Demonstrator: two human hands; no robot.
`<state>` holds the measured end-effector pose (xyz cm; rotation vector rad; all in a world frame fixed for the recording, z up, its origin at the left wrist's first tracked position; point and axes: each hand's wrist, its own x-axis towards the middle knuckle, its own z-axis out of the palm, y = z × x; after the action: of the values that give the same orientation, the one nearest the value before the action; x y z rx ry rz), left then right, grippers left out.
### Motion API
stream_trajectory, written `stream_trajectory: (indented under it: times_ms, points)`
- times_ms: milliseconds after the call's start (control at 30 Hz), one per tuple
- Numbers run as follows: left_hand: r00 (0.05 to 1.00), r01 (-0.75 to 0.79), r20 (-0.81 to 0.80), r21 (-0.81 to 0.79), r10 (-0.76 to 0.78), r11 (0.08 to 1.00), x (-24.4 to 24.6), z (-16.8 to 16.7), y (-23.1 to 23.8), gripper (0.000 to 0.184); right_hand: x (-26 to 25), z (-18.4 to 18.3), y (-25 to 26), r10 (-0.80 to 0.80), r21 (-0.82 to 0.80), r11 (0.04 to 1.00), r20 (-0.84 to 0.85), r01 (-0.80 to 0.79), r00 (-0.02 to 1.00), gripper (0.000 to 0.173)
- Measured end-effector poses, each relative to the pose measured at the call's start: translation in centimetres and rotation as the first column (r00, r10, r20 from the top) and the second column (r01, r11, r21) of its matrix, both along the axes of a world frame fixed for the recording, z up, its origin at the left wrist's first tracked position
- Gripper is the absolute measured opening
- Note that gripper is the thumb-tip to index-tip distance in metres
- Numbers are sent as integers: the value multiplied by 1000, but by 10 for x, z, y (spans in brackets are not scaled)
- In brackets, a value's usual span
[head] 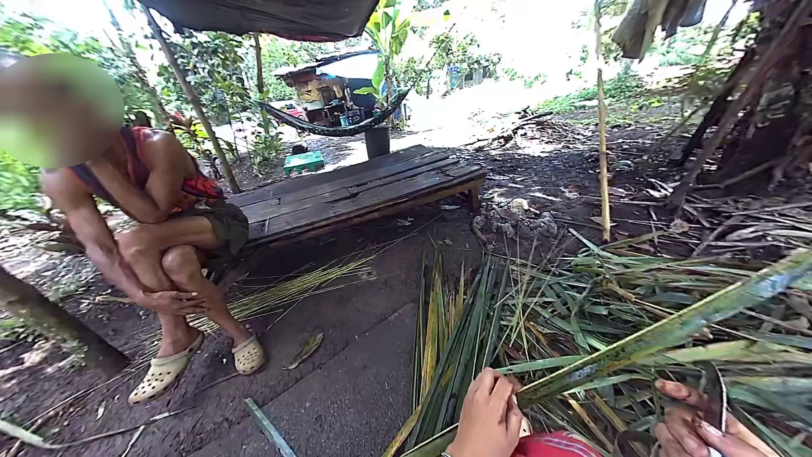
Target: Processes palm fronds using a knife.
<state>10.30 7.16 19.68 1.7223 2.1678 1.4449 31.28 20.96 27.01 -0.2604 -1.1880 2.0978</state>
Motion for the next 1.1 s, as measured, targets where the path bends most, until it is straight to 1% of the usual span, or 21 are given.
stream_trajectory:
  times_ms: [100, 167, 200, 233, 267, 300, 333, 367, 433, 500, 567, 600, 700, 833, 967, 1100]
  points:
    - [999, 1, -39, -4, -2, 1000, -2, 3, 4, 23, 10, 11, 4, -15, 100, 995, 61, 9, 998, 31]
    - [994, 5, -109, 21, -3, 1000, -5, 7, 10, 23, 19, 25, 3, -66, 255, 967, 162, 23, 985, 36]
    - [991, 10, -135, 23, -7, 1000, -6, 12, 12, 23, 23, 33, 1, -103, 362, 932, 230, 14, 968, 37]
    - [987, 14, -161, 24, -10, 1000, -7, 17, 14, 23, 25, 39, -1, -156, 484, 875, 298, -8, 942, 37]
    - [982, 22, -188, 29, -16, 999, -8, 24, 15, 22, 28, 43, -2, -231, 620, 784, 345, -36, 909, 37]
    - [975, 31, -220, 33, -23, 999, -9, 31, 16, 21, 29, 44, -2, -336, 751, 658, 359, -56, 871, 42]
    - [968, 46, -249, 34, -36, 998, -10, 39, 18, 21, 30, 45, -3, -451, 847, 525, 361, -85, 816, 52]
    - [958, 65, -284, 47, -49, 997, -11, 45, 19, 20, 31, 48, -6, -563, 898, 422, 369, -126, 740, 61]
    - [931, 101, -360, 81, -65, 992, -12, 55, 23, 22, 33, 53, -10, -720, 923, 308, 385, -231, 577, 69]
    - [909, 133, -410, 101, -80, 986, -11, 66, 25, 27, 36, 58, -14, -808, 911, 242, 379, -333, 450, 70]
    - [892, 158, -441, 102, -98, 982, -10, 77, 25, 31, 40, 64, -17, -854, 889, 197, 363, -414, 373, 68]
    - [883, 172, -457, 106, -105, 979, -9, 80, 25, 32, 42, 64, -17, -875, 890, 161, 329, -426, 356, 65]
    - [867, 217, -483, 139, -125, 966, -5, 87, 26, 34, 48, 63, -17, -920, 913, 24, 180, -408, 349, 58]
    - [853, 254, -505, 175, -135, 951, 0, 95, 24, 32, 53, 64, -17, -932, 897, -53, 114, -439, 344, 57]
    - [846, 259, -517, 184, -131, 948, 1, 100, 21, 33, 55, 62, -20, -930, 900, -126, 40, -418, 365, 58]
    - [843, 264, -521, 186, -132, 946, 4, 103, 18, 33, 59, 64, -23, -928, 895, -134, 38, -427, 371, 58]
